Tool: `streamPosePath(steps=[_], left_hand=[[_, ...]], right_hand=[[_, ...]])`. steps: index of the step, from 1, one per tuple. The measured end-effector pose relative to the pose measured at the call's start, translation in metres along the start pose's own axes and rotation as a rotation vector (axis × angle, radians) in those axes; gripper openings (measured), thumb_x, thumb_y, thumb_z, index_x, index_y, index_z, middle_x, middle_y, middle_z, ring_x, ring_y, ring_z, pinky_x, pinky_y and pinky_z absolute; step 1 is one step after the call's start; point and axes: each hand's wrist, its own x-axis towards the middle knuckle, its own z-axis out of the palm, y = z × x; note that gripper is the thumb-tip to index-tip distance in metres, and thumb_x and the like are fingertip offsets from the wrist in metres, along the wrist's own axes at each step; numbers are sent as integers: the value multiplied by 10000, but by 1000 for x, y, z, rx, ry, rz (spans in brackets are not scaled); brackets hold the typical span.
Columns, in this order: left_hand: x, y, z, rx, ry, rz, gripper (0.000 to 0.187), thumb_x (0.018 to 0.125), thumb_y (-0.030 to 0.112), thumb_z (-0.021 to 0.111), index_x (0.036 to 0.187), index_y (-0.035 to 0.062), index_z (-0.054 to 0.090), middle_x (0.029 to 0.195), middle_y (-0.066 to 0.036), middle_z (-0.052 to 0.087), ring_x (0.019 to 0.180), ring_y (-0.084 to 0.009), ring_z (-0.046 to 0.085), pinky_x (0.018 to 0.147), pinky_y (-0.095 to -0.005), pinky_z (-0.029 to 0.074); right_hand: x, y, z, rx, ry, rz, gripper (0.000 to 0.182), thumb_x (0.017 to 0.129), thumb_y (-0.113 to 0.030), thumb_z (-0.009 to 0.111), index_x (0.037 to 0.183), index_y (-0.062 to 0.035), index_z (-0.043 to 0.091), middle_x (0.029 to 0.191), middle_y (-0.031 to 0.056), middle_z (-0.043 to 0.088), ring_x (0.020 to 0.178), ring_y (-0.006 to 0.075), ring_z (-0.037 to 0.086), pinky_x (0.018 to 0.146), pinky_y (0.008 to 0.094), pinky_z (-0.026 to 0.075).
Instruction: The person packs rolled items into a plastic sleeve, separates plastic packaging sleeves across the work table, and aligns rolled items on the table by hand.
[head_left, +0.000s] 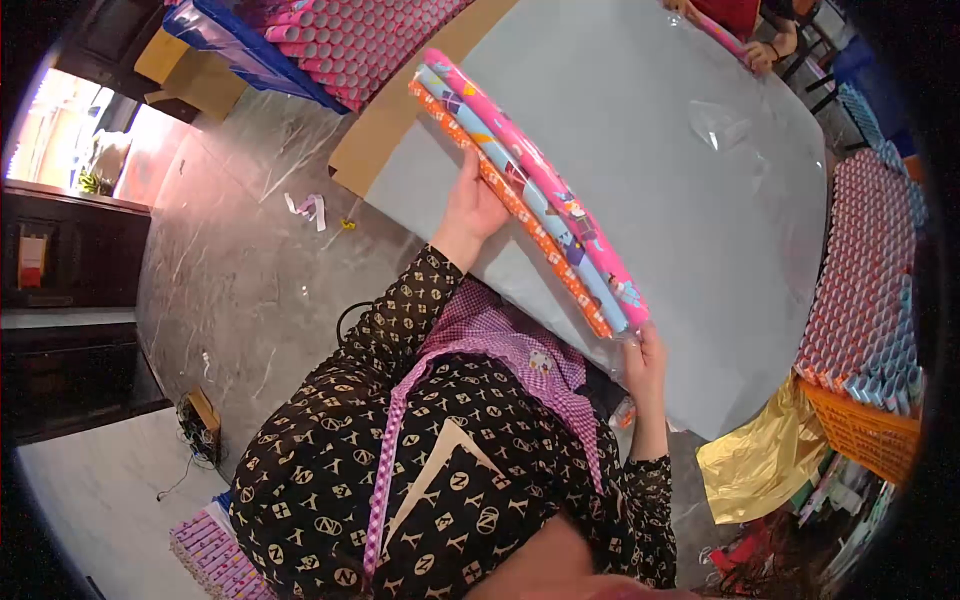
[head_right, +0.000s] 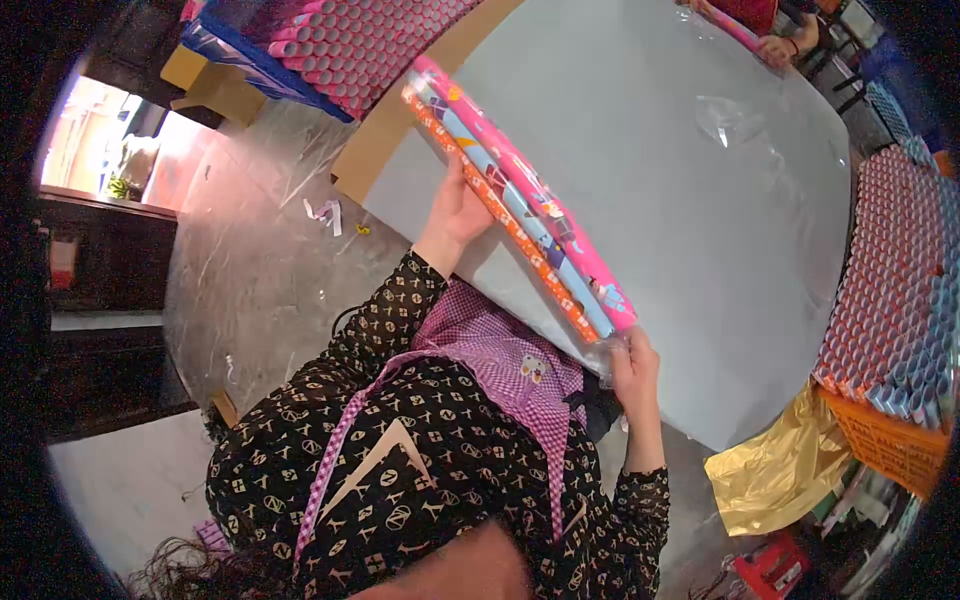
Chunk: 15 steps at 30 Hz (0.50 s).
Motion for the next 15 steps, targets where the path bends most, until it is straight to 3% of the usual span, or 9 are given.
streamPosePath(steps=[1,3,7,9,13,15], left_hand=[[0,-2,1,-4,1,-2,476,983,466,447,1245,72,504,1196,-100,593,1086,-264,569,978,-444,462],[-4,-5,7,96,228,48,403,1008,365,442,1256,51,492,1228,-111,572,1141,-292,547,1028,-466,429],[-9,-6,13,114,341,39,410,980,267,523,1303,23,460,1314,-142,521,1240,-319,476,1091,-528,350],[-8,-5,8,130,427,14,377,979,229,532,1277,6,470,1285,-150,534,1211,-309,502,1068,-506,392],[-7,-2,0,324,411,26,294,964,110,506,1209,-52,489,1180,-149,570,1084,-274,573,982,-441,479],[-10,-3,8,411,424,37,281,961,118,509,1187,-51,507,1143,-144,588,1060,-267,585,967,-432,488]], right_hand=[[2,-2,-1,51,-38,47,129,883,-88,543,966,4,578,740,34,586,693,85,517,622,270,451],[3,3,1,109,-28,88,140,881,-87,547,977,5,589,758,10,584,717,77,516,641,256,445],[9,16,-3,219,-33,235,161,883,-101,552,980,8,618,804,-21,587,761,67,513,680,234,437],[13,12,-9,201,-52,280,168,882,-108,554,979,8,626,806,-23,585,759,67,510,676,234,433],[16,21,-10,261,-78,381,192,882,-135,558,979,9,641,799,-28,571,752,69,495,665,229,416],[17,17,-15,219,-109,370,196,882,-144,556,973,8,639,789,-31,561,744,68,486,657,228,407]])
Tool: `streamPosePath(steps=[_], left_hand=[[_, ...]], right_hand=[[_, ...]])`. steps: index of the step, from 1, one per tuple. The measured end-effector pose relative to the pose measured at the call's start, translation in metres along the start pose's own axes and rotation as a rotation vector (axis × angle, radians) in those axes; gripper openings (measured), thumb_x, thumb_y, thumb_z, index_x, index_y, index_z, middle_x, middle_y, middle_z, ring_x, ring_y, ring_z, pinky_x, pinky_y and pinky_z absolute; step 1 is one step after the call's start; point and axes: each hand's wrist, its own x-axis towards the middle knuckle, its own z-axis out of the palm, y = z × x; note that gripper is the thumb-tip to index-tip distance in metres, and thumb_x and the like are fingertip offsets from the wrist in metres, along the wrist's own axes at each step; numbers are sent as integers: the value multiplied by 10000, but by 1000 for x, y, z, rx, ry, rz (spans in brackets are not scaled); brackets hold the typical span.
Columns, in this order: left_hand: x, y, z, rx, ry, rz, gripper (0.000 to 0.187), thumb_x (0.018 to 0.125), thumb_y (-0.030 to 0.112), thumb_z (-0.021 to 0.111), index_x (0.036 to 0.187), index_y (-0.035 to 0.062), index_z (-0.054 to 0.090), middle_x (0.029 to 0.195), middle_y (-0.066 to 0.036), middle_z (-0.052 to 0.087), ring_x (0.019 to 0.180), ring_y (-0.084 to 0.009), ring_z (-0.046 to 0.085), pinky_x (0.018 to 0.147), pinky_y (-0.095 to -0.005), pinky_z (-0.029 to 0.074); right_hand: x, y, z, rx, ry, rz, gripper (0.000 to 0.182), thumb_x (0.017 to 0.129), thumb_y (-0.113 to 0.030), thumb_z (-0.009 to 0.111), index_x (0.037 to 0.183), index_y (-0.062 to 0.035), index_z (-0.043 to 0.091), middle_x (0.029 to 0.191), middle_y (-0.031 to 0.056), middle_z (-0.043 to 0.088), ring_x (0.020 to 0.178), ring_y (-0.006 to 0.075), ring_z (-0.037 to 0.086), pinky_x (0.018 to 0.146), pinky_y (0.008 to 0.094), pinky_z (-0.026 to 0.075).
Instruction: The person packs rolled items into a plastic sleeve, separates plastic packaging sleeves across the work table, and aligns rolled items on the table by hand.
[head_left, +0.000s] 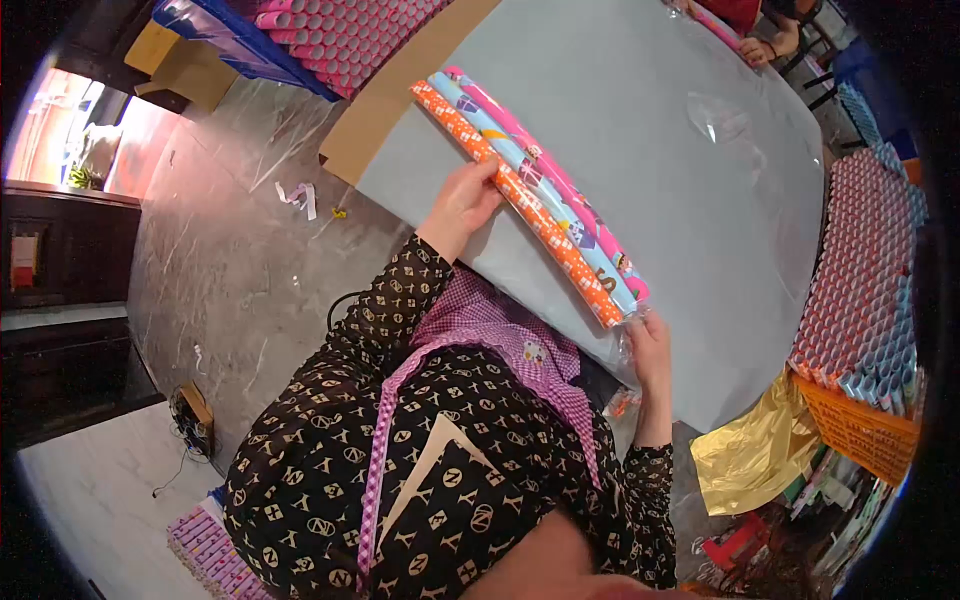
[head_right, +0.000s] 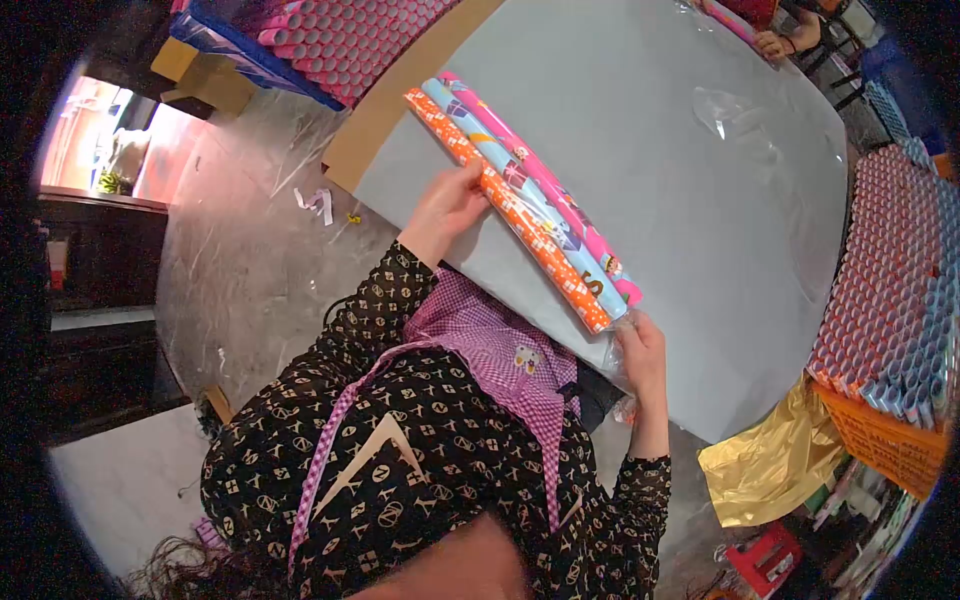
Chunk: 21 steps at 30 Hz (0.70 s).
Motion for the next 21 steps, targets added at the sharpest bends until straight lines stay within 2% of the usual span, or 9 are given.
streamPosePath(steps=[5,8,10,11,13,14,15,17,21], left_hand=[[-17,11,-5,301,-61,-13,278,955,167,524,1136,-42,553,1023,-117,638,975,-245,614,888,-395,516],[-28,12,-10,552,4,29,313,940,214,554,1099,-55,564,953,-112,651,883,-225,617,811,-370,512],[-26,7,-18,1039,57,409,313,941,187,554,1165,-30,542,958,-86,607,856,-217,591,782,-348,483],[-24,4,-20,1039,58,406,313,941,187,554,1165,-30,542,958,-86,607,856,-217,591,782,-348,483],[-32,1,-1,1472,-125,976,375,893,173,549,1170,-77,506,1038,-173,613,927,-327,572,836,-415,455],[-33,1,7,1516,-208,837,479,898,206,543,1296,-46,457,1215,-199,559,1151,-376,500,972,-456,396],[-35,-2,16,1513,-205,837,479,898,206,543,1296,-46,457,1215,-199,559,1151,-376,500,972,-456,396],[-36,-14,32,1921,-337,1172,593,908,319,560,1372,-17,407,1356,-206,482,1315,-377,387,1068,-515,301],[-18,-30,42,1993,-518,1175,652,890,441,564,1354,0,442,1433,-204,409,1373,-385,316,1104,-569,228]], right_hand=[[4,4,3,7,10,17,199,884,-159,539,948,3,636,764,-40,534,717,66,462,635,226,383],[9,3,2,63,14,-6,177,876,-146,530,909,-5,631,740,-46,519,685,62,448,603,231,371],[9,-7,2,26,-1,55,158,866,-133,526,882,-9,623,713,-48,517,652,60,439,574,236,363],[10,-7,2,25,-1,58,158,866,-133,526,882,-9,623,713,-48,517,652,60,439,574,236,363],[12,-8,-1,-17,-12,123,158,859,-131,527,869,-5,623,688,-51,517,627,57,435,551,238,355],[14,-6,-2,-20,-13,124,158,859,-131,527,869,-5,623,688,-51,517,627,57,435,551,238,355],[17,-3,-2,-57,-7,117,165,851,-132,531,868,2,625,687,-41,529,629,65,449,554,246,363],[22,1,-3,-98,2,109,173,843,-134,534,867,10,627,686,-31,540,630,74,462,556,254,372],[26,-2,-5,-198,-20,54,169,820,-124,533,836,19,621,697,-33,548,631,78,470,557,262,378]])
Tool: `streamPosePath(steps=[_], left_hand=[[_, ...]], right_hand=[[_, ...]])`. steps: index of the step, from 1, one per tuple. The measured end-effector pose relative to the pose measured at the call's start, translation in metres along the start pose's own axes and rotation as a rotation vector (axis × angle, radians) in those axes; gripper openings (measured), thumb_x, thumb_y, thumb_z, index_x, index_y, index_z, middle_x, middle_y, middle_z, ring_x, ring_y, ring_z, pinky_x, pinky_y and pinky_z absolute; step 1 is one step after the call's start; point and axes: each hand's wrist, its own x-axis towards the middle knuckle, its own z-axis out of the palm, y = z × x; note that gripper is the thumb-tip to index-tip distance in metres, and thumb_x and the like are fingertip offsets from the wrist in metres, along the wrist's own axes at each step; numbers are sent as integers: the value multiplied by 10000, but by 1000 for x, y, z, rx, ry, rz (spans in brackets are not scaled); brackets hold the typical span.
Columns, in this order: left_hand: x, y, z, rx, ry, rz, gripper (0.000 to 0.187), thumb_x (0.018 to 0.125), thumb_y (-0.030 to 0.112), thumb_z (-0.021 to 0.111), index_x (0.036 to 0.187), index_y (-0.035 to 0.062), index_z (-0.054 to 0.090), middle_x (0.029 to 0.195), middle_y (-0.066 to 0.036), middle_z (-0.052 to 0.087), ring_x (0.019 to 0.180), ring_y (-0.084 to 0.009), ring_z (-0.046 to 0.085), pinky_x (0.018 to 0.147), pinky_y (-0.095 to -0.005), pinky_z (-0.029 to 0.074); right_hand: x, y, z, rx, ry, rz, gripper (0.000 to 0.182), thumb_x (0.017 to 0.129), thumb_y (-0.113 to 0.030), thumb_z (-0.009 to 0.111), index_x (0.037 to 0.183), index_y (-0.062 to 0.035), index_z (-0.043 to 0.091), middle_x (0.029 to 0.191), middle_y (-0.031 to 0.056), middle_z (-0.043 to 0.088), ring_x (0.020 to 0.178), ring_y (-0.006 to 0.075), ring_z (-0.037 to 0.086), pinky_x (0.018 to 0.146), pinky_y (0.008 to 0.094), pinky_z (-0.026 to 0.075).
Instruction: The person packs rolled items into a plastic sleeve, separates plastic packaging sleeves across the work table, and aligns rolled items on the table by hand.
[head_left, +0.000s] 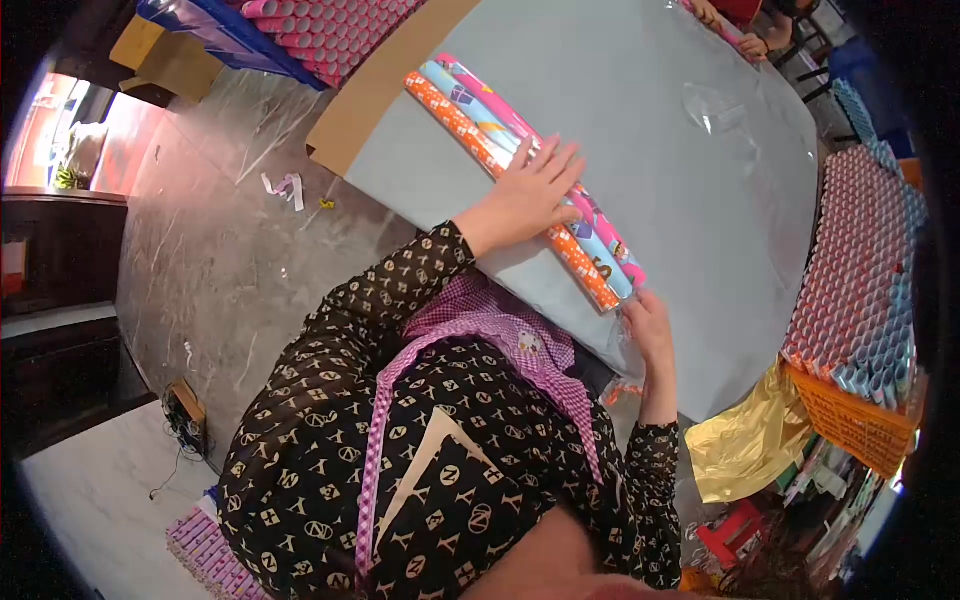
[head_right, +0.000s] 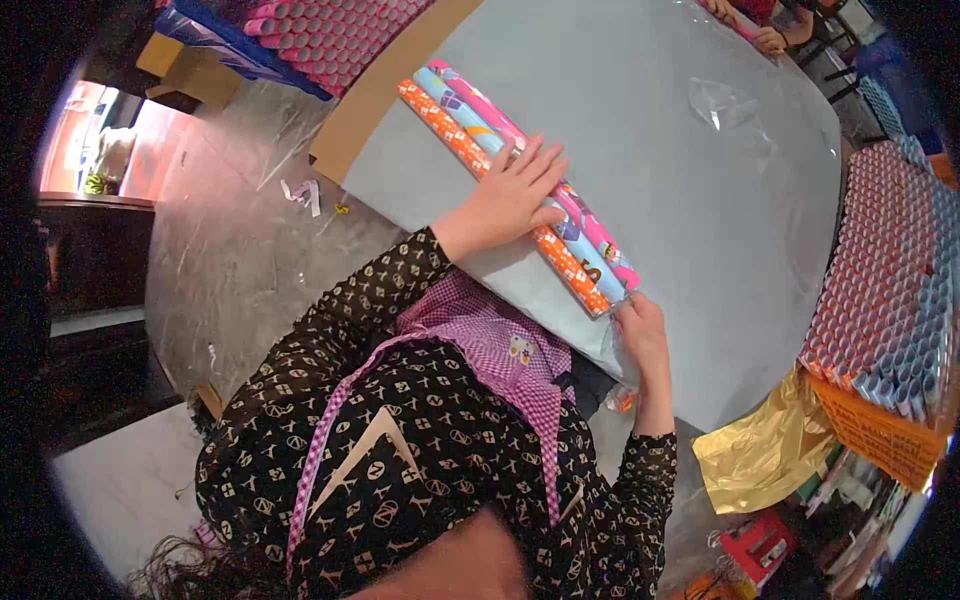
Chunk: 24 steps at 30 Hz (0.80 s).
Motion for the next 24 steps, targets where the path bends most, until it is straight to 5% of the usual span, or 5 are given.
streamPosePath(steps=[2,13,20,22,24], left_hand=[[3,-2,9,53,-44,49,687,878,503,550,1346,7,462,1428,-198,420,1374,-382,319,1109,-568,222],[4,-10,18,5,-135,-3,684,907,523,491,1367,20,435,1451,-182,401,1392,-373,295,1127,-554,196],[2,-62,7,115,-139,-49,614,927,463,479,1349,19,440,1458,-171,393,1396,-364,292,1125,-558,189],[1,-63,2,138,-135,-31,620,931,470,466,1356,19,436,1469,-166,381,1405,-353,279,1123,-559,186],[0,-64,5,174,-148,-36,659,921,497,471,1371,18,426,1468,-158,386,1405,-345,281,1118,-562,187]], right_hand=[[-1,-6,0,-41,-11,19,150,817,-113,532,825,9,620,707,-53,541,629,63,454,552,247,364],[2,-14,-1,-295,19,38,259,794,-162,536,889,69,603,825,259,631,757,366,614,672,422,469],[0,-13,0,-318,44,27,274,795,-180,542,899,65,607,826,258,631,762,355,622,670,425,469],[0,-11,-1,-297,63,-6,252,798,-171,513,837,60,606,642,121,581,616,177,542,568,354,435],[6,-3,-3,-357,93,-55,262,799,-183,507,841,58,602,653,145,586,618,207,554,575,368,438]])
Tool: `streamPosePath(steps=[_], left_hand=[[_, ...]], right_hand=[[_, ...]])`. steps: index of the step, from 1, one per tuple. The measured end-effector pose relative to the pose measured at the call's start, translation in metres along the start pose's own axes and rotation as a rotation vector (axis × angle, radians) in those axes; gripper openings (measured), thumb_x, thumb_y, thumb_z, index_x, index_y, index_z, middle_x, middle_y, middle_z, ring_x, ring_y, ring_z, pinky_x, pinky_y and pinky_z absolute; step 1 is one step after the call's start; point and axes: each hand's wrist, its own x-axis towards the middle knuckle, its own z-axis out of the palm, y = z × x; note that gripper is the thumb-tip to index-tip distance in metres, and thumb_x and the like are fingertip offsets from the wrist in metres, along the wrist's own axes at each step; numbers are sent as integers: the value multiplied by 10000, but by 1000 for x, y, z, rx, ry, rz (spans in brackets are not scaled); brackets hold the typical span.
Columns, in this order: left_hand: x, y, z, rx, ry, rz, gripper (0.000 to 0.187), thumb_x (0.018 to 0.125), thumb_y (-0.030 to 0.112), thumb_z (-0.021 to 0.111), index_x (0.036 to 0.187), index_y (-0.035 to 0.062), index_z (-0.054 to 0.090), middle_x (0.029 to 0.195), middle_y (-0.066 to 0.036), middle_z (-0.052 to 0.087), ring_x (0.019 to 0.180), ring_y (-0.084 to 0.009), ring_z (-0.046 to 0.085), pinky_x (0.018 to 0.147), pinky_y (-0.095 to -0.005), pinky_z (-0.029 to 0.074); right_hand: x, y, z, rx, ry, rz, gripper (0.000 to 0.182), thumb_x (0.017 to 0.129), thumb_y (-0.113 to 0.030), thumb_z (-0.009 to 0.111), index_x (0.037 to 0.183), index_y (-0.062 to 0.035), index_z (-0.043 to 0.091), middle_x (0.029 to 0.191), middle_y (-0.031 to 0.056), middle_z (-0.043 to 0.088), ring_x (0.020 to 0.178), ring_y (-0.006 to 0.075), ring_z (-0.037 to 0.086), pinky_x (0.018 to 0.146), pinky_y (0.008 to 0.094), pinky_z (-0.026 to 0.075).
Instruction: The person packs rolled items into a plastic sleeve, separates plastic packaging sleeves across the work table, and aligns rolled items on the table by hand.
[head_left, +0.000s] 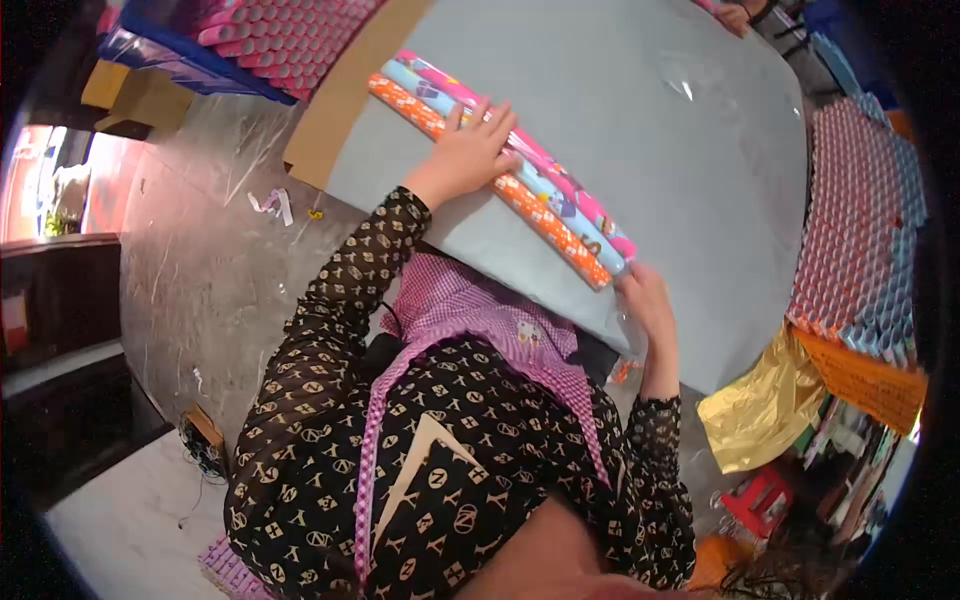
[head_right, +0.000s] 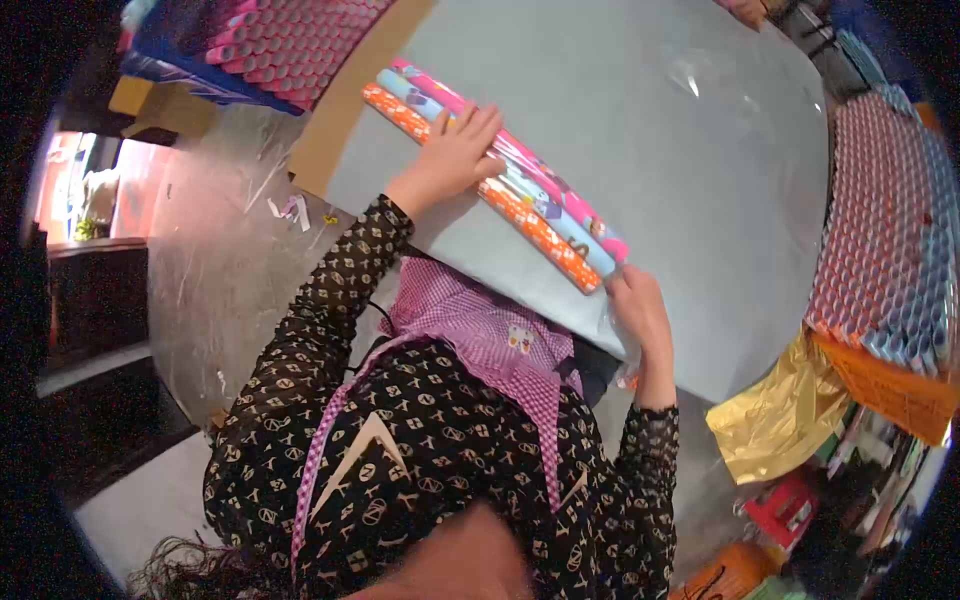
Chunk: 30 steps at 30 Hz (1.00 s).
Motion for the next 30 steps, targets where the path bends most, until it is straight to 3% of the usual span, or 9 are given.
streamPosePath(steps=[3,5,8,12,18,20,23,28,30], left_hand=[[5,4,-11,-18,-70,-17,701,902,534,488,1412,62,395,1489,-146,361,1403,-342,280,1119,-550,179],[7,5,-11,50,-90,-28,702,894,546,497,1434,113,382,1500,-120,358,1398,-351,292,1119,-547,173],[5,6,-2,125,17,112,638,897,520,510,1402,139,432,1465,-96,409,1373,-339,332,1091,-579,219],[4,7,5,100,14,74,578,929,471,473,1403,142,432,1470,-74,409,1369,-336,343,1086,-588,226],[5,2,9,172,-21,139,569,937,452,446,1414,142,420,1479,-82,402,1370,-335,343,1090,-589,215],[6,1,11,139,-16,117,569,938,449,445,1415,139,420,1491,-85,386,1381,-341,323,1098,-586,193],[7,3,9,116,-43,106,572,949,456,429,1425,140,407,1507,-85,360,1397,-346,296,1107,-582,168],[7,2,7,100,-53,107,559,954,448,433,1417,136,421,1508,-88,355,1397,-356,291,1104,-591,168],[7,2,7,94,-52,104,559,952,448,434,1417,138,421,1506,-89,358,1396,-358,293,1102,-594,169]], right_hand=[[10,7,-4,-89,-8,-72,284,807,-211,496,862,48,598,721,232,602,652,310,585,614,413,450],[10,-11,-14,-130,-39,-59,310,853,-219,463,921,52,597,912,301,599,885,462,581,757,487,456],[21,7,-7,-202,73,-60,299,825,-238,507,896,35,604,807,261,609,719,355,594,654,432,457],[12,-5,-19,-185,141,-81,305,835,-252,512,935,24,593,848,258,611,744,373,596,663,434,460],[-18,-6,-37,-36,226,-81,335,783,-200,672,1053,-11,615,913,182,655,866,369,607,764,410,472],[-25,1,-37,-153,457,-366,368,748,-159,736,1083,-42,641,955,129,671,947,321,607,838,383,455],[-31,-17,-46,-229,705,-518,296,755,-116,736,1030,-47,653,978,107,668,947,292,604,858,380,442],[-32,-42,-7,-20,766,-429,187,777,-60,700,948,-20,636,918,112,656,879,277,597,821,381,446],[-27,-45,4,26,631,-225,177,797,-56,680,954,-2,619,878,141,649,841,280,610,771,376,468]])
